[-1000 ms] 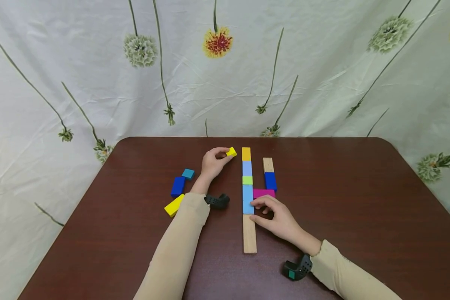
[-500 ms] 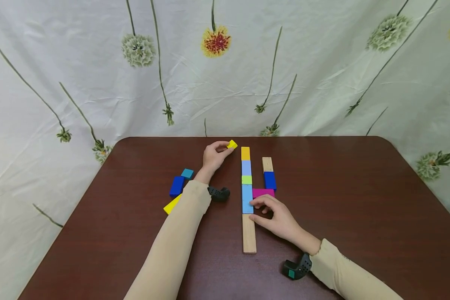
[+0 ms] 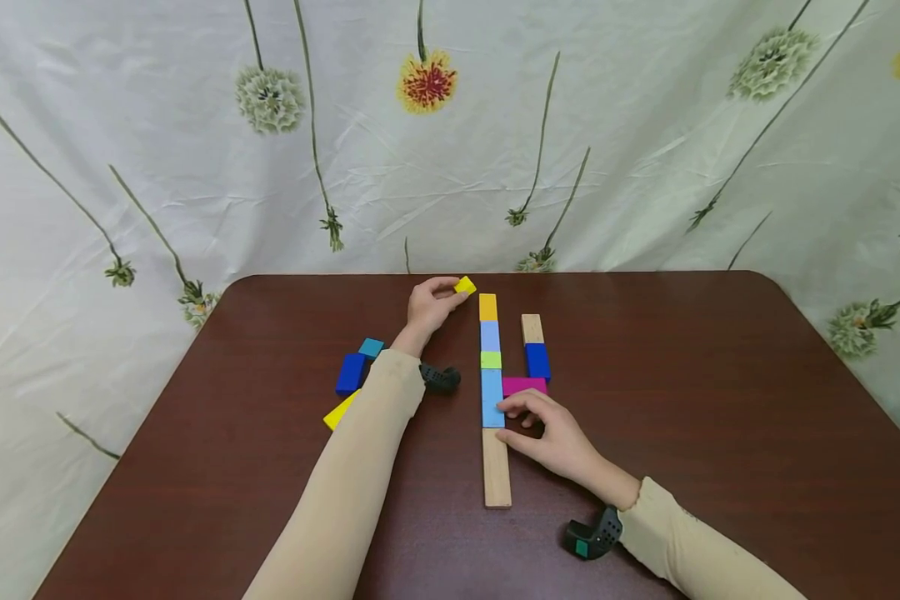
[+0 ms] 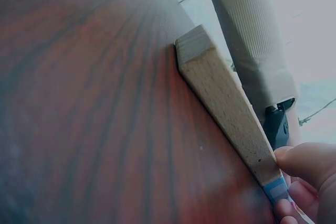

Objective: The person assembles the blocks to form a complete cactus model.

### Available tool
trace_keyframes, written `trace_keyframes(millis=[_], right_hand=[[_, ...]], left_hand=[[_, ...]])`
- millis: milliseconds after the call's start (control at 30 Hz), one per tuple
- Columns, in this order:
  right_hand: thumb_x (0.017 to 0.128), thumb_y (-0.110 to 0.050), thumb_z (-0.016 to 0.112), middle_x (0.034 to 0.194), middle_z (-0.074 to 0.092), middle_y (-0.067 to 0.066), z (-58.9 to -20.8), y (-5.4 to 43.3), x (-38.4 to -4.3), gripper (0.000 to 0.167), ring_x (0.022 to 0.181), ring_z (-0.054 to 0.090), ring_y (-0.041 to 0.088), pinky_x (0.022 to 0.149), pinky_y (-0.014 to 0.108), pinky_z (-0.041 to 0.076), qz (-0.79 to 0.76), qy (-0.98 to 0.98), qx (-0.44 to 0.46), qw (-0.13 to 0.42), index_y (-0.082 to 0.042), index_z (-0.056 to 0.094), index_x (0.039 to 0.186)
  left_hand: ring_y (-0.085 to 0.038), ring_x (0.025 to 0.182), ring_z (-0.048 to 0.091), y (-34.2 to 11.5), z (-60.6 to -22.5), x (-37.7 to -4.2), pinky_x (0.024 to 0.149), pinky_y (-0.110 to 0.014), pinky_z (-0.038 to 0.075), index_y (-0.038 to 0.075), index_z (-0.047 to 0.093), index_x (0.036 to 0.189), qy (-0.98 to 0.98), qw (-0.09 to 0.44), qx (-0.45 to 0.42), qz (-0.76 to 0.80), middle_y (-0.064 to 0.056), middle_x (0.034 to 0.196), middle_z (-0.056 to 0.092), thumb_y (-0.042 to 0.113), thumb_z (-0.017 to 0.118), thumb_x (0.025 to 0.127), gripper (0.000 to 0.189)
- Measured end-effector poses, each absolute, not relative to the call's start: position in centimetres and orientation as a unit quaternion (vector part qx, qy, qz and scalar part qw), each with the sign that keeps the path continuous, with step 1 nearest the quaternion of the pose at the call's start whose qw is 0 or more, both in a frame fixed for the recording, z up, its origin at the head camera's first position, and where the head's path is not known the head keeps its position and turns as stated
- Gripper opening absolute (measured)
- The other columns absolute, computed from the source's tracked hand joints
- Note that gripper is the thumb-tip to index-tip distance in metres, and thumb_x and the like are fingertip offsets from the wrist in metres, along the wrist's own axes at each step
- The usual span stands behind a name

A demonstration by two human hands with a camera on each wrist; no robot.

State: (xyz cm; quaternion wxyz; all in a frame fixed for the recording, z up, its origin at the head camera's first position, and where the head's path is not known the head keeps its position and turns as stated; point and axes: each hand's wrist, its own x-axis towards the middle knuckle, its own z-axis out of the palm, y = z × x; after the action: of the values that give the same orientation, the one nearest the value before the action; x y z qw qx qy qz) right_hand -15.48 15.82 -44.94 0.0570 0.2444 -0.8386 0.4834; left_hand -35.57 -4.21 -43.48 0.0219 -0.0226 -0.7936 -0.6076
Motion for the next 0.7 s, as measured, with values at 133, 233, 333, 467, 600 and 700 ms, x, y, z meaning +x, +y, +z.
trace_keyframes(millis=[133, 233, 333, 467, 600, 700], right_hand=[[0.079, -0.013, 0.076, 0.101, 0.062, 0.001, -44.8, 15.6, -15.4, 0.031, 0.09, 0.056, 0.018, 0.073, 0.033, 0.05, 0.483, -0.841, 0.238, 0.055, -0.01, 0.065, 0.108], [0.079, -0.008, 0.076, 0.101, 0.062, 0.008, -44.1, 15.3, -15.1, 0.03, 0.089, 0.057, 0.024, 0.072, 0.036, 0.05, 0.484, -0.839, 0.241, 0.056, -0.004, 0.065, 0.107], [0.079, -0.004, 0.075, 0.1, 0.062, 0.013, -42.7, 15.0, -14.5, 0.029, 0.089, 0.057, 0.028, 0.072, 0.038, 0.05, 0.485, -0.837, 0.246, 0.055, 0.001, 0.064, 0.106], [0.079, -0.002, 0.073, 0.098, 0.062, 0.015, -41.4, 14.8, -13.9, 0.028, 0.087, 0.057, 0.029, 0.072, 0.037, 0.05, 0.483, -0.838, 0.248, 0.057, 0.002, 0.064, 0.105], [0.079, -0.001, 0.073, 0.098, 0.061, 0.015, -41.2, 14.7, -13.8, 0.028, 0.086, 0.056, 0.029, 0.072, 0.036, 0.05, 0.481, -0.837, 0.252, 0.061, 0.002, 0.063, 0.105], [0.079, -0.002, 0.074, 0.098, 0.062, 0.015, -41.1, 14.8, -13.8, 0.028, 0.087, 0.057, 0.03, 0.072, 0.037, 0.05, 0.483, -0.837, 0.249, 0.058, 0.002, 0.064, 0.105]], left_hand=[[-0.021, 0.104, 0.06, -4.0, -43.1, -35.6, 0.082, -0.03, 0.052, 0.009, 0.065, 0.117, -0.791, 0.015, -0.001, -0.612, -0.007, 0.118, 0.061, 0.016, 0.073, 0.083, 0.036], [-0.02, 0.105, 0.061, -3.8, -43.0, -35.7, 0.083, -0.03, 0.051, 0.01, 0.065, 0.118, -0.795, 0.015, 0.01, -0.606, -0.007, 0.117, 0.062, 0.016, 0.074, 0.082, 0.037], [-0.02, 0.104, 0.061, -3.6, -43.0, -35.7, 0.084, -0.031, 0.051, 0.011, 0.065, 0.118, -0.803, 0.018, 0.017, -0.596, -0.006, 0.116, 0.063, 0.019, 0.074, 0.082, 0.037], [-0.019, 0.105, 0.061, -3.4, -43.0, -35.7, 0.085, -0.031, 0.05, 0.012, 0.065, 0.118, -0.809, 0.024, 0.019, -0.587, -0.005, 0.116, 0.063, 0.021, 0.075, 0.082, 0.039], [-0.018, 0.105, 0.061, -3.1, -43.1, -35.8, 0.086, -0.031, 0.049, 0.012, 0.065, 0.118, -0.809, 0.03, 0.02, -0.587, -0.003, 0.117, 0.063, 0.021, 0.075, 0.081, 0.04], [-0.016, 0.104, 0.062, -2.9, -43.1, -35.8, 0.086, -0.031, 0.049, 0.013, 0.066, 0.117, -0.817, 0.036, 0.021, -0.575, -0.001, 0.115, 0.064, 0.023, 0.075, 0.081, 0.039]])
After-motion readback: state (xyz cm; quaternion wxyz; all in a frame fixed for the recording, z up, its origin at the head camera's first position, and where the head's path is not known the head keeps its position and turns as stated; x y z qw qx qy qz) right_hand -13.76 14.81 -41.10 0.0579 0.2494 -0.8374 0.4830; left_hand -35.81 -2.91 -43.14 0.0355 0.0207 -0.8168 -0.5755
